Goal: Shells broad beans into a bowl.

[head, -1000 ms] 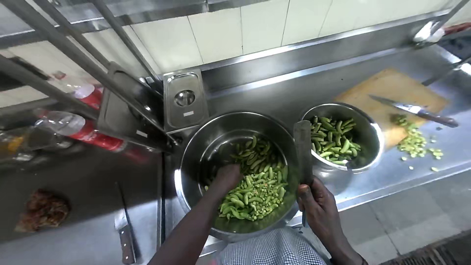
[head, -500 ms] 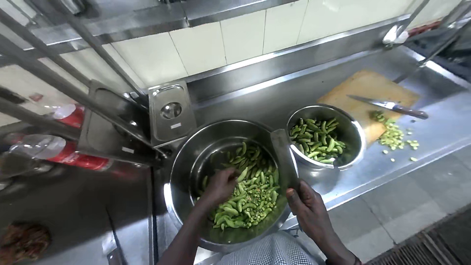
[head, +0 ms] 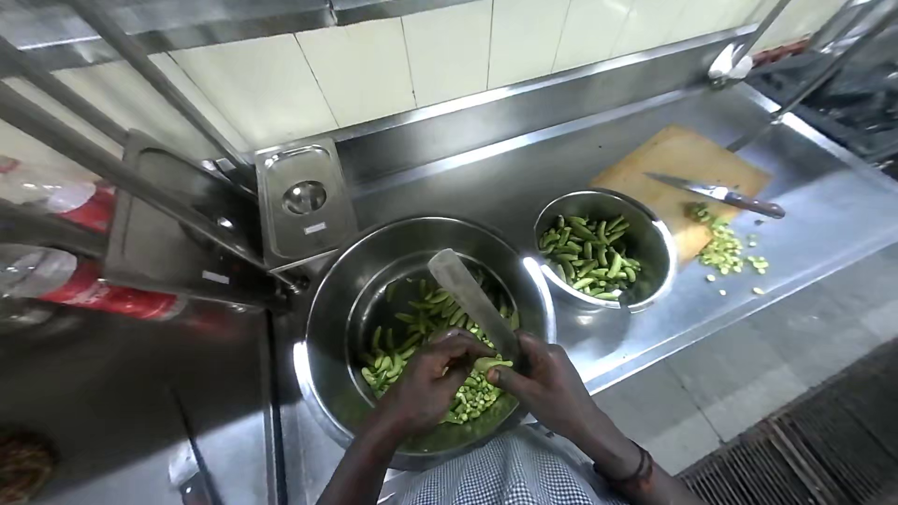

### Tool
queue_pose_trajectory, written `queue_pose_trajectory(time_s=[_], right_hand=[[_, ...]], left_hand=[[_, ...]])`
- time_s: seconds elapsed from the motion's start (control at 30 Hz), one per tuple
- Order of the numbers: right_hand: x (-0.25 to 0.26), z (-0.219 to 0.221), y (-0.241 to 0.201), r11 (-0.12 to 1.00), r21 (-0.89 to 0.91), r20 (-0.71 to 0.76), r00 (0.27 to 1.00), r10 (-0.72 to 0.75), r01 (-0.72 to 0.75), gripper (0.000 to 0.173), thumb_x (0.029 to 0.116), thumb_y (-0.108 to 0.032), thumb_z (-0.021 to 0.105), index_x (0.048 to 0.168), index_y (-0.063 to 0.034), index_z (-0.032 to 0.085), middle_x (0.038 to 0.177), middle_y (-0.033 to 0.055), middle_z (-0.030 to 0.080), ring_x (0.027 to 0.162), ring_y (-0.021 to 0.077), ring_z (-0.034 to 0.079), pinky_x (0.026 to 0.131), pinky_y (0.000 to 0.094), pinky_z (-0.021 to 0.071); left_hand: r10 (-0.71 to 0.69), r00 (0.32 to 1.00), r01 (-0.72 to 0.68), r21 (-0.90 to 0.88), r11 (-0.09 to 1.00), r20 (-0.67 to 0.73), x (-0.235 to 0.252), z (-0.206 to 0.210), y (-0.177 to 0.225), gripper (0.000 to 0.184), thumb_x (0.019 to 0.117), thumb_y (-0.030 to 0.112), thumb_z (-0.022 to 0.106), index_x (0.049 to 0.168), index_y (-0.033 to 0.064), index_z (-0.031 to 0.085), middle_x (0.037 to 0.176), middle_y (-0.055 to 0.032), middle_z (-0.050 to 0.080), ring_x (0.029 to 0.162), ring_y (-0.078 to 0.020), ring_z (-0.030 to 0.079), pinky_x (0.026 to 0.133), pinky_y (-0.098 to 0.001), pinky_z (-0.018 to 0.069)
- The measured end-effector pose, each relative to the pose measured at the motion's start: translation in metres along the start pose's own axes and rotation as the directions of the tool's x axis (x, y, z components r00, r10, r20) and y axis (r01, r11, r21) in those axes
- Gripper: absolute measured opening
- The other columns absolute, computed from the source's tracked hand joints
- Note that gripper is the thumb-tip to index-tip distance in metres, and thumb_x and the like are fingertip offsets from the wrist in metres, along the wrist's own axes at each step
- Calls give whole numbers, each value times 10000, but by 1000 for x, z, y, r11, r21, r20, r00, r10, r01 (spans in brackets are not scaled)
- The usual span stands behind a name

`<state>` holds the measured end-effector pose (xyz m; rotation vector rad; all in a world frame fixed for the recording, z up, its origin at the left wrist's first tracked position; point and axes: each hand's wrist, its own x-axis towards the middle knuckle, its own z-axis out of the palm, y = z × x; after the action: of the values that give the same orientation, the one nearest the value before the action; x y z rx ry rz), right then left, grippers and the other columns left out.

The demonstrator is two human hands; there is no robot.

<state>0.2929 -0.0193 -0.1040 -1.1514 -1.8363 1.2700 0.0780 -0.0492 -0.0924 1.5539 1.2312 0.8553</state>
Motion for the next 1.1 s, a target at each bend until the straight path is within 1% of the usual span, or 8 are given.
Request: queue_pose_trajectory(time_s=[0.13,0.37,0.5,0.57,0.63,0.8,0.97,1.1], right_hand=[[-1,2,2,998,-41,-31,999,-40,38,285,900,-428,750,905,-163,645,635,-56,573,529,63,540,495,247,474],[-2,2,4,999,-39,55,998,-26,29,412,923,-571,672,843,-167,674,606,-75,538,515,36,500,485,248,440],[-3,1,7,993,-66,4,995,-103,103,542,952,-679,540,820,-161,637,582,-71,490,494,38,474,460,250,424],[-3,1,9,992,-74,-39,993,-109,106,554,1020,-644,428,805,-166,606,566,-59,442,472,57,441,440,264,396],[-1,1,9,991,-89,-47,993,-108,104,420,1020,-540,534,869,-156,614,601,-55,487,496,66,473,458,264,424],[-2,5,5,993,-90,-23,997,-77,74,387,853,-492,781,980,-156,637,711,-72,624,589,36,596,540,236,534],[-1,7,3,993,-54,20,994,-105,106,316,900,-451,745,921,-149,654,667,-66,596,559,34,563,513,233,497],[-2,9,8,983,-123,61,990,-129,136,454,958,-592,613,849,-152,646,602,-64,506,510,43,480,476,259,430]], left_hand=[[36,993,-24,108,994,-112,-4,14,-1,204,905,244,744,1109,236,757,1294,68,626,1249,-68,561,1019,-305,530],[317,872,-193,333,923,-374,-3,30,-13,173,867,185,757,1039,170,768,1194,7,662,1174,-82,595,1008,-283,522],[-16,899,-13,-64,998,-437,-1,21,-3,180,887,107,767,1061,144,739,1006,9,721,908,-101,696,813,-287,611],[-189,909,1,-452,892,-371,-2,18,1,266,884,-51,705,1118,77,690,1004,-93,708,832,-188,698,759,-335,620],[-260,924,-3,-686,727,-280,-3,17,-1,261,894,-64,661,1122,60,681,1013,-135,681,810,-222,696,762,-392,628],[-304,942,64,-809,585,-145,-4,19,0,205,905,-54,653,1085,32,701,966,-150,683,804,-209,694,766,-388,622],[-328,941,115,-828,549,-86,-2,24,4,165,907,-67,658,1049,13,681,929,-141,681,759,-177,681,725,-336,617],[-350,934,118,-859,498,-75,-4,24,7,259,898,-88,643,1132,17,678,979,-164,723,797,-214,720,761,-379,625]])
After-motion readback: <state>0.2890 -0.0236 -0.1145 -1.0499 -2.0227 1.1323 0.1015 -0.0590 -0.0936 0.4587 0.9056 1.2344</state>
